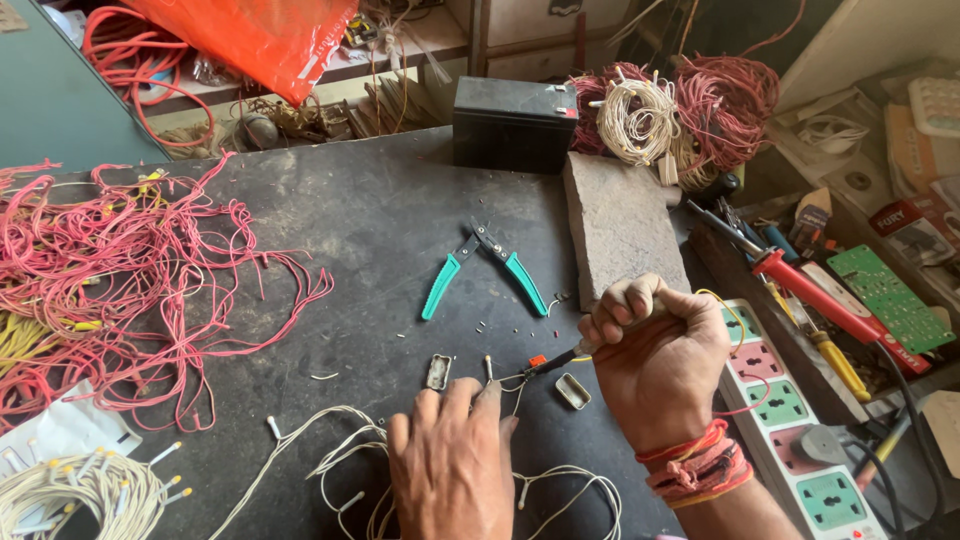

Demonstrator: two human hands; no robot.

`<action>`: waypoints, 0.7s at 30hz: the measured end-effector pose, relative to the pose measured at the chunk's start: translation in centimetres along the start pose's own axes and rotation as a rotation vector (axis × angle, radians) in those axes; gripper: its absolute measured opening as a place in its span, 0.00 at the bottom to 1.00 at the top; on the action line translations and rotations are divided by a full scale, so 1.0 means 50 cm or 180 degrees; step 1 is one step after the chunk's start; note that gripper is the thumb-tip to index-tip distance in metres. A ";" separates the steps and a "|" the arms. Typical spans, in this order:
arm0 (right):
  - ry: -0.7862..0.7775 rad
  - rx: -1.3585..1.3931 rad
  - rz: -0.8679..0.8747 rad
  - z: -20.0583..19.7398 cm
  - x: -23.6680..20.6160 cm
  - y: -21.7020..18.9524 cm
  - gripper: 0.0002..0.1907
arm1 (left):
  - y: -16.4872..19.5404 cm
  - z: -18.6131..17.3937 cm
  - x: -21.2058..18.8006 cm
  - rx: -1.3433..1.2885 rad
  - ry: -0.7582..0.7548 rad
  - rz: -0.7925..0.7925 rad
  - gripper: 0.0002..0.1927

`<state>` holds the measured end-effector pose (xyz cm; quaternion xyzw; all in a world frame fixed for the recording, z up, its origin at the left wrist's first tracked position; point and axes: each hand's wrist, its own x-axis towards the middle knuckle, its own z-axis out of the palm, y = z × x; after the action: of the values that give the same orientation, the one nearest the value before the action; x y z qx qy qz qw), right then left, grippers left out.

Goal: The person uses a multimeter to test individual LED bulbs on a string of lights. They then use a soldering iron to reattach wires to the LED circuit board. The person continues to test and repair the lights.

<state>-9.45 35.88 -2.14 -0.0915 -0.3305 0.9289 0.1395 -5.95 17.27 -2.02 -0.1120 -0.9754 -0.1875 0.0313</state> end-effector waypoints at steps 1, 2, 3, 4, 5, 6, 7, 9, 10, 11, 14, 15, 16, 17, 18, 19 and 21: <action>-0.0003 0.0019 0.0002 0.000 0.000 0.003 0.13 | -0.003 0.000 0.000 0.0011 0.0045 0.0044 0.24; -0.0005 0.0039 0.0004 0.000 0.001 0.004 0.13 | -0.004 0.000 0.001 0.0023 0.0058 0.0054 0.24; -0.0006 0.0041 0.0002 0.000 0.001 0.005 0.13 | -0.004 0.000 0.000 0.0035 0.0068 0.0065 0.23; -0.0008 0.0043 0.0000 0.000 0.001 0.006 0.13 | -0.004 0.001 0.000 0.0047 0.0078 0.0076 0.23; -0.0009 0.0045 -0.0001 0.000 0.001 0.006 0.12 | -0.003 0.001 -0.001 0.0038 0.0112 0.0087 0.23; -0.0029 0.0053 -0.0008 -0.001 0.001 0.007 0.13 | -0.003 0.001 -0.001 0.0029 0.0146 0.0097 0.23; -0.0049 0.0061 -0.0015 0.000 0.001 0.008 0.13 | -0.003 0.001 -0.001 0.0020 0.0180 0.0108 0.23; -0.0033 0.0054 -0.0010 0.000 0.001 0.012 0.13 | -0.005 -0.001 -0.001 0.0015 0.0123 0.0083 0.23; 0.0003 0.0039 0.0000 0.000 0.002 0.013 0.13 | -0.006 -0.002 -0.001 0.0012 0.0095 0.0071 0.23; 0.0041 0.0024 0.0013 0.000 0.002 0.015 0.13 | -0.006 -0.002 -0.001 0.0014 0.0096 0.0070 0.23; 0.0032 0.0030 -0.0005 -0.001 0.004 0.015 0.13 | -0.006 -0.003 0.000 0.0013 0.0073 0.0051 0.23; 0.0035 0.0025 -0.0008 -0.001 0.005 0.013 0.13 | -0.004 -0.003 0.000 0.0010 0.0043 0.0037 0.24; 0.0038 0.0020 -0.0010 -0.002 0.006 0.011 0.13 | -0.003 -0.003 0.001 0.0006 0.0013 0.0023 0.24; 0.0041 0.0015 -0.0013 -0.002 0.006 0.010 0.13 | -0.002 -0.002 0.001 -0.0005 0.0061 0.0047 0.24; 0.0053 0.0024 -0.0013 -0.002 0.007 0.008 0.13 | -0.002 -0.002 0.001 -0.0016 0.0111 0.0070 0.24; 0.0068 0.0034 -0.0012 -0.002 0.007 0.006 0.13 | -0.002 -0.002 0.001 -0.0025 0.0158 0.0094 0.24; 0.0044 0.0053 -0.0009 0.000 0.007 0.004 0.13 | -0.002 -0.001 0.001 -0.0009 0.0136 0.0096 0.24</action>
<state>-9.80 35.83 -2.31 -0.0963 -0.3220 0.9308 0.1439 -6.02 17.17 -2.00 -0.1227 -0.9724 -0.1908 0.0547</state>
